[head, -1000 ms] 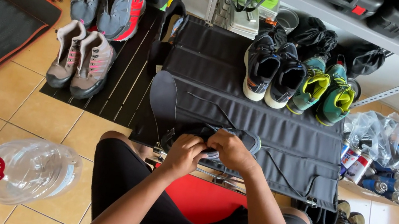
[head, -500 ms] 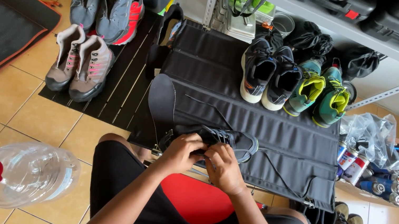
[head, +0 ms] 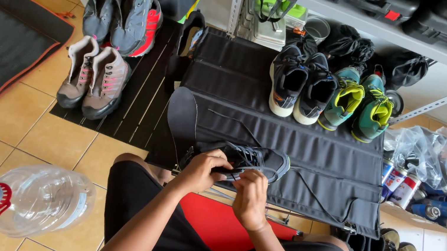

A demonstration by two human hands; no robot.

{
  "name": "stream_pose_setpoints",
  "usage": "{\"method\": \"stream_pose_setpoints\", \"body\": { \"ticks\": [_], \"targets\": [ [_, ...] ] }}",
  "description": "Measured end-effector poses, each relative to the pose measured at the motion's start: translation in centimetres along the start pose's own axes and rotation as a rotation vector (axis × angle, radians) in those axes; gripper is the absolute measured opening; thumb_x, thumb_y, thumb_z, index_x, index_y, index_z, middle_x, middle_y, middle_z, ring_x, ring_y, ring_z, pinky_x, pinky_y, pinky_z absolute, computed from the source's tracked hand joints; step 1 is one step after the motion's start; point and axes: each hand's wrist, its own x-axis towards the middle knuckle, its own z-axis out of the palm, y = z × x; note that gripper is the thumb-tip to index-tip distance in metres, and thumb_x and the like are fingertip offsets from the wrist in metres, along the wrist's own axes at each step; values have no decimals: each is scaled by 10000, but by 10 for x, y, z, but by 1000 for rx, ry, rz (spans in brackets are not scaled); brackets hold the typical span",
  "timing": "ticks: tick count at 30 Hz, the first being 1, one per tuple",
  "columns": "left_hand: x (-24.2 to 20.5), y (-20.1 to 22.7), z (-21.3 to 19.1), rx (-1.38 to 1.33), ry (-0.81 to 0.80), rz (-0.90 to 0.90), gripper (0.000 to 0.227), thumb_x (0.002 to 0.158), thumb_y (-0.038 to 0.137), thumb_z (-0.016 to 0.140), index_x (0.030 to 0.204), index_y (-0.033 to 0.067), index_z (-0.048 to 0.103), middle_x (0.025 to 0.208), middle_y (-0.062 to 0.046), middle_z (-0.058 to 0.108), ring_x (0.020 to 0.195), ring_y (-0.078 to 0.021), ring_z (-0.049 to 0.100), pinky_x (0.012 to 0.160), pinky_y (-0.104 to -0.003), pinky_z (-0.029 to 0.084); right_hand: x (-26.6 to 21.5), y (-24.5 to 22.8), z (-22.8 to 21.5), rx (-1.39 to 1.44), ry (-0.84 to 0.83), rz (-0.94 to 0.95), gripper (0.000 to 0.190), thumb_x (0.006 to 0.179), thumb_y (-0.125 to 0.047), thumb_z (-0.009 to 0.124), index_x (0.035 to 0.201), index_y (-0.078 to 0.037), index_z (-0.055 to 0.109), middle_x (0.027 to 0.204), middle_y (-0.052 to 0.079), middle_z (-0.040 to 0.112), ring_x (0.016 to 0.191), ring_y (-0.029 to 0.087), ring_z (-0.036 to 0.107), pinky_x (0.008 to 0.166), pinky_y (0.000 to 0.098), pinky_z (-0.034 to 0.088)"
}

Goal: The person is sitting on a stool, threading laces through the eyelets of a hiking shoe and then tying the laces.

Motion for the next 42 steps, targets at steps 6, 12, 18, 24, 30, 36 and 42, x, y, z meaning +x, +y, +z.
{"method": "stream_pose_setpoints", "body": {
  "ticks": [6, 12, 18, 24, 30, 36, 42],
  "targets": [
    [-5, 3, -2, -95, 38, 99, 228, 826, 39, 754, 1053, 64, 761, 1045, -35, 673, 965, -229, 687, 869, -337, 513, 38, -18, -116, 721, 277, 761, 237, 1057, -289, 535, 890, -124, 565, 877, 126, 697, 815, 299, 703, 735, 445, 591],
    [-5, -3, 9, -78, 59, 120, 247, 814, 2, 742, 1053, 59, 768, 1054, -40, 672, 986, -240, 683, 910, -353, 514, 27, 23, -237, 587, 1057, 1000, 403, 1141, -65, 381, 811, -253, 515, 721, -12, 500, 519, 81, 395, 392, 225, 248],
    [-3, -3, 6, -28, 57, 118, 248, 802, 38, 775, 1033, 77, 696, 1060, -54, 640, 1007, -258, 656, 890, -369, 492, 29, 15, -196, -155, -282, 1353, 224, 932, -139, 605, 1103, -50, 719, 776, 149, 736, 588, 227, 688, 551, 333, 507],
    [35, 51, -28, 163, -165, -409, 394, 1073, 414, 477, 986, 60, 626, 869, -123, 742, 762, -291, 707, 638, -421, 512, -7, 33, -88, -36, -785, 999, 407, 914, -350, 664, 1269, -151, 687, 1190, 46, 751, 1028, 228, 749, 851, 368, 561],
    [74, -12, 29, 496, -259, -551, 351, 977, 265, 465, 1208, 1, 466, 1004, -237, 714, 956, -423, 737, 798, -519, 598, -40, 52, -1, -310, -491, 710, 314, 808, -308, 795, 1028, -173, 615, 978, 27, 577, 832, 353, 727, 657, 491, 610],
    [42, 56, -5, 263, -60, -574, 467, 907, 22, 566, 1331, -34, 381, 1023, -271, 723, 960, -446, 739, 809, -533, 613, -71, 70, 16, -236, -376, 661, 191, 852, -227, 733, 872, -152, 559, 931, 31, 503, 817, 373, 694, 620, 439, 591],
    [18, 50, 5, 49, 490, -231, 356, 897, -116, 554, 1195, 66, 487, 878, -168, 726, 900, -426, 733, 817, -517, 584, -80, 74, 11, -228, -425, 740, 229, 814, -246, 738, 844, -150, 532, 938, 45, 533, 732, 416, 703, 621, 500, 593]
  ]
}}
